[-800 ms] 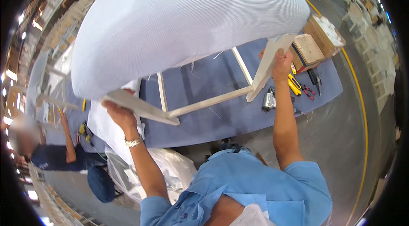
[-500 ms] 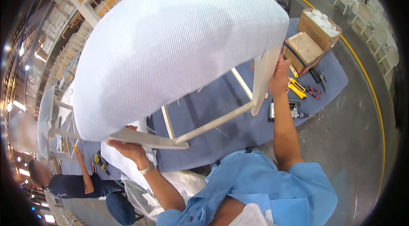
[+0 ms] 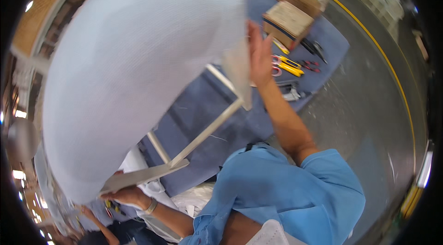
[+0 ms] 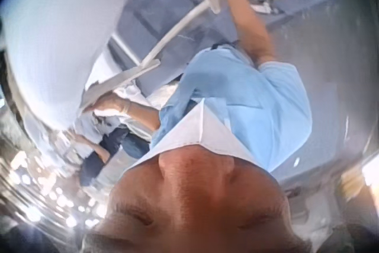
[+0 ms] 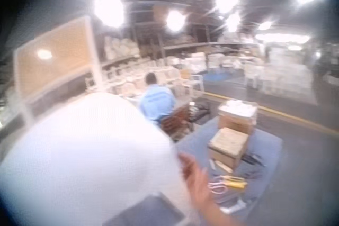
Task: The person staples light blue fabric onto the backrest of a white wooden chair frame using a pneumatic staple gun. They repeatedly pull the fabric taut, staple it to the frame, and trim excess material with a utility knife.
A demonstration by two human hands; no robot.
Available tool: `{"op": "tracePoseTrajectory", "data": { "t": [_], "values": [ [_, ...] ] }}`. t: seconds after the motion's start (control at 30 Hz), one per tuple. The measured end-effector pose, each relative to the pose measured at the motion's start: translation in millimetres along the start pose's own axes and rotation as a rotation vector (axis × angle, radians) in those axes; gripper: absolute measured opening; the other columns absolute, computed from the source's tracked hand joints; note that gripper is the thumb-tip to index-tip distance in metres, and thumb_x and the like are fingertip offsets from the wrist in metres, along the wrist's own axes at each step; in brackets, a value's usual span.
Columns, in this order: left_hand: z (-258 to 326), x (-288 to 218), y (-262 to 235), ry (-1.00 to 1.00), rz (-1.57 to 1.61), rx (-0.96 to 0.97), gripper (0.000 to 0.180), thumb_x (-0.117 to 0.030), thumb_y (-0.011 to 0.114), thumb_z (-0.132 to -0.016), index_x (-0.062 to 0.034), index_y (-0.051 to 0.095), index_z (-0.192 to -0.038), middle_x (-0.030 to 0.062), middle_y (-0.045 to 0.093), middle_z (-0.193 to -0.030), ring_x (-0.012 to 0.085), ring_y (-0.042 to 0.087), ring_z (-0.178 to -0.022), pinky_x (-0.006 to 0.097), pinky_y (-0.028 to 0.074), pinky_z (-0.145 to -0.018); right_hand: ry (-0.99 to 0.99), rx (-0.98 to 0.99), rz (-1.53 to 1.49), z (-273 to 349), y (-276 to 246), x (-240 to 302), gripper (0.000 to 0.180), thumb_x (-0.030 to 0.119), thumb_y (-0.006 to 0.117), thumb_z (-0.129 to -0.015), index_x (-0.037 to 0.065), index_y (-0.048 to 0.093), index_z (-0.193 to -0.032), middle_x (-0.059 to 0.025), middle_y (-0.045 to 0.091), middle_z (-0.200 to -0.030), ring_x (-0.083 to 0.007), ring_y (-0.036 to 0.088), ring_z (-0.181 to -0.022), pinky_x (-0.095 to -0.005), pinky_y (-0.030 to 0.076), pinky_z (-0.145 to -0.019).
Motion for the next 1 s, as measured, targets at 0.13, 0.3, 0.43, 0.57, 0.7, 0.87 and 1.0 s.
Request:
{"op": "tracePoseTrajectory", "data": {
  "t": [0.13,0.3,0.43,0.57,0.7,0.87,1.0],
  "values": [
    [5,-14,10,0.014,-0.073,0.001,0.1,-0.084,0.024,-0.094,0.005,0.054,-0.129,0.0129,0.061,-0.081,0.0226,0.063,-0.082,0.039,0.055,-0.079,0.028,0.08,0.083,83,-31,-7,0.076,0.061,0.037,-0.105,0.002,0.03,-0.154,-0.0134,0.039,-0.155,-0.0239,0.051,-0.131,-0.0403,0.033,-0.117],
    [6,-16,17,0.029,-0.081,-0.021,0.096,-0.083,0.027,-0.096,0.0031,0.054,-0.129,0.0127,0.061,-0.084,0.0237,0.063,-0.083,0.04,0.056,-0.08,0.396,-0.271,0.13,168,-89,-53,0.062,0.048,0.04,-0.108,-0.001,0.042,-0.147,-0.0143,0.048,-0.148,-0.0257,0.053,-0.131,-0.0412,0.037,-0.115],
    [-4,-14,4,0.018,-0.052,0.087,0.094,-0.081,0.03,-0.096,0.0024,0.056,-0.13,0.014,0.063,-0.09,0.0244,0.065,-0.084,0.038,0.058,-0.08,0.365,-0.182,0.208,155,-94,-36,0.055,0.043,0.04,-0.109,-0.001,0.052,-0.139,-0.0147,0.056,-0.14,-0.0255,0.056,-0.128,-0.0402,0.041,-0.112],
    [9,-11,9,-0.003,-0.05,-0.038,0.092,-0.079,0.029,-0.098,0.0036,0.058,-0.128,0.0149,0.066,-0.09,0.0237,0.066,-0.083,0.037,0.057,-0.077,0.213,0.032,0.22,90,-66,-17,0.056,0.043,0.04,-0.108,-0.003,0.054,-0.137,-0.015,0.061,-0.134,-0.0245,0.057,-0.126,-0.0386,0.043,-0.109],
    [-1,-2,0,0.0,0.041,0.072,0.087,-0.078,0.031,-0.098,-0.0007,0.059,-0.128,0.0123,0.068,-0.088,0.0223,0.067,-0.083,0.036,0.057,-0.074,0.265,0.172,0.188,58,-43,-25,0.066,0.052,0.031,-0.109,-0.003,0.054,-0.136,-0.019,0.066,-0.123,-0.0239,0.066,-0.111,-0.038,0.051,-0.099],
    [10,-11,10,0.002,0.007,0.057,0.086,-0.08,0.034,-0.096,-0.003,0.054,-0.13,0.0137,0.067,-0.086,0.0228,0.066,-0.083,0.037,0.056,-0.076,0.438,0.205,0.223,50,-34,-23,0.078,0.061,0.018,-0.107,-0.002,0.054,-0.136,-0.0203,0.07,-0.112,-0.024,0.071,-0.084,-0.0379,0.059,-0.083],
    [7,-66,15,-0.016,0.003,0.044,0.08,-0.073,0.032,-0.101,-0.0026,0.054,-0.13,0.0129,0.066,-0.083,0.0225,0.065,-0.072,0.036,0.057,-0.068,0.437,0.126,0.257,52,-25,-15,0.081,0.064,0.015,-0.107,-0.002,0.053,-0.134,-0.0194,0.07,-0.101,-0.0211,0.067,-0.067,-0.0365,0.057,-0.068]
  ]
}}
Point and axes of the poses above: each hand's wrist, its own z-axis away from the middle knuckle, its own y-axis out of the palm, x = y × z, the point moved 2 cm from there along -z, towards the middle knuckle
